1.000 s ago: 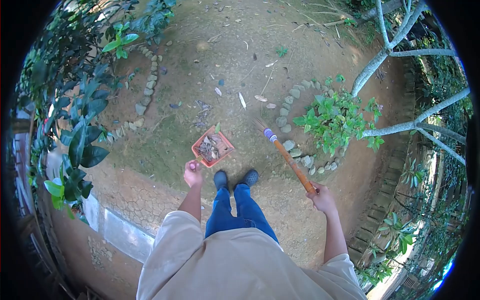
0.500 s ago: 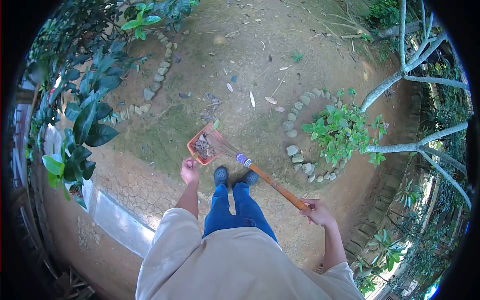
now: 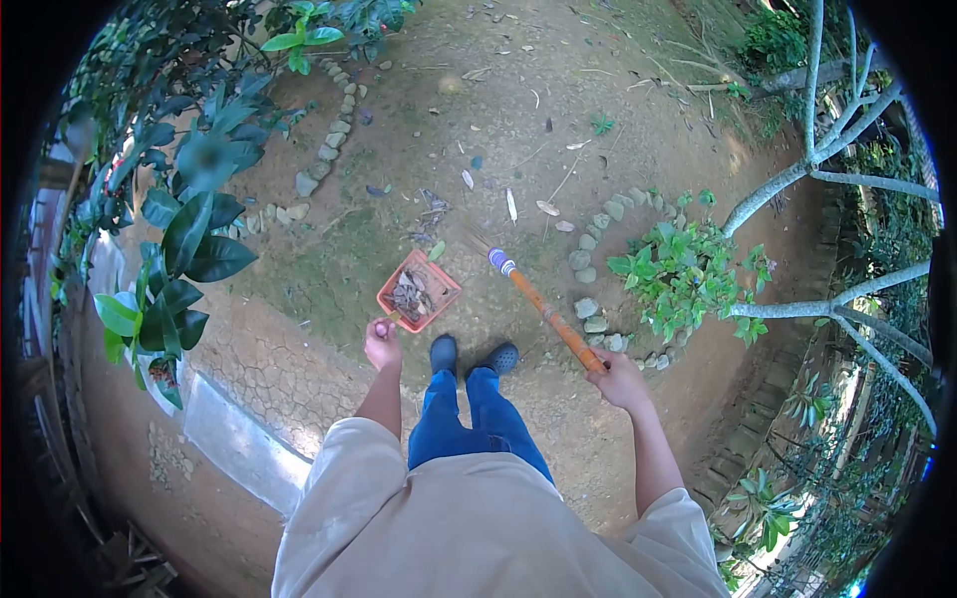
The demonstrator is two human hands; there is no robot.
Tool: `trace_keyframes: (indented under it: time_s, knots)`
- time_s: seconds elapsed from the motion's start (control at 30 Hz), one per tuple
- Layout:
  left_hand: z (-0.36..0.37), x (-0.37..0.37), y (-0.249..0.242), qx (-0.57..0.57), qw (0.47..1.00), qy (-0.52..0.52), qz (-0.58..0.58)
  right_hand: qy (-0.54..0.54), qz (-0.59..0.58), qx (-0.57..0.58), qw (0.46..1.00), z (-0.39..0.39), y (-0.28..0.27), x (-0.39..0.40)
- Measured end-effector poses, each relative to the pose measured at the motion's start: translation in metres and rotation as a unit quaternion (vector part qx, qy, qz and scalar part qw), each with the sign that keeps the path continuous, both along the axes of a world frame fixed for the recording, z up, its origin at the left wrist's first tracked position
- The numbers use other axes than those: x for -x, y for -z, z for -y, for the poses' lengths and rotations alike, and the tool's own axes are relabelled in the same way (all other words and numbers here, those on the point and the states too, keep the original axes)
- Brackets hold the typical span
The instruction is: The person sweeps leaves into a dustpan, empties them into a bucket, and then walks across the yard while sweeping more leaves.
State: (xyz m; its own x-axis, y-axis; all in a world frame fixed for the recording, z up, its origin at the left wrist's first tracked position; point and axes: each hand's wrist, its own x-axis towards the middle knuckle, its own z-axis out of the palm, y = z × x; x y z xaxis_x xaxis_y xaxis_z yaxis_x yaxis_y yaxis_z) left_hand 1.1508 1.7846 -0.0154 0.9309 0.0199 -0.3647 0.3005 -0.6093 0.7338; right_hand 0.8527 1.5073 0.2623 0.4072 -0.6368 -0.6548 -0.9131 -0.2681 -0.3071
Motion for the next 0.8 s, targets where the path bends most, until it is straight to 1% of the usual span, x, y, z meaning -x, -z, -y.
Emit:
trace_keyframes:
  time_s: [0.07, 0.17, 0.27, 0.37, 0.4, 0.5, 0.6, 0.7, 0.8]
  knots:
    - [0.001, -0.002, -0.003, -0.019, 1.0, 0.009, -0.016, -0.035, 0.01, 0.034, 0.999, 0.0, 0.002, -0.019]
    - [0.0, -0.006, -0.003, -0.034, 0.999, 0.021, -0.026, -0.068, -0.01, 0.05, 0.996, 0.003, 0.014, -0.04]
    - [0.0, -0.009, 0.0, -0.055, 0.997, 0.033, -0.051, -0.097, -0.035, 0.029, 0.994, 0.001, 0.027, -0.056]
    - [-0.003, -0.009, 0.014, -0.058, 0.996, 0.024, -0.058, -0.154, -0.034, -0.004, 0.987, 0.003, 0.013, -0.063]
    - [-0.005, -0.009, 0.019, -0.054, 0.997, 0.018, -0.056, -0.148, -0.041, -0.018, 0.988, 0.004, 0.004, -0.062]
    - [-0.011, -0.013, 0.026, -0.095, 0.991, 0.048, -0.077, -0.137, -0.044, -0.044, 0.989, 0.012, -0.034, -0.054]
    - [-0.015, -0.019, 0.007, -0.173, 0.967, 0.141, -0.124, -0.118, -0.027, -0.042, 0.992, 0.017, -0.063, -0.04]
    - [-0.009, -0.026, -0.018, -0.278, 0.909, 0.23, -0.209, -0.086, -0.029, -0.042, 0.995, 0.029, -0.078, -0.043]
    - [-0.017, -0.02, -0.006, -0.315, 0.879, 0.274, -0.23, -0.07, -0.045, -0.043, 0.996, 0.048, -0.079, -0.057]
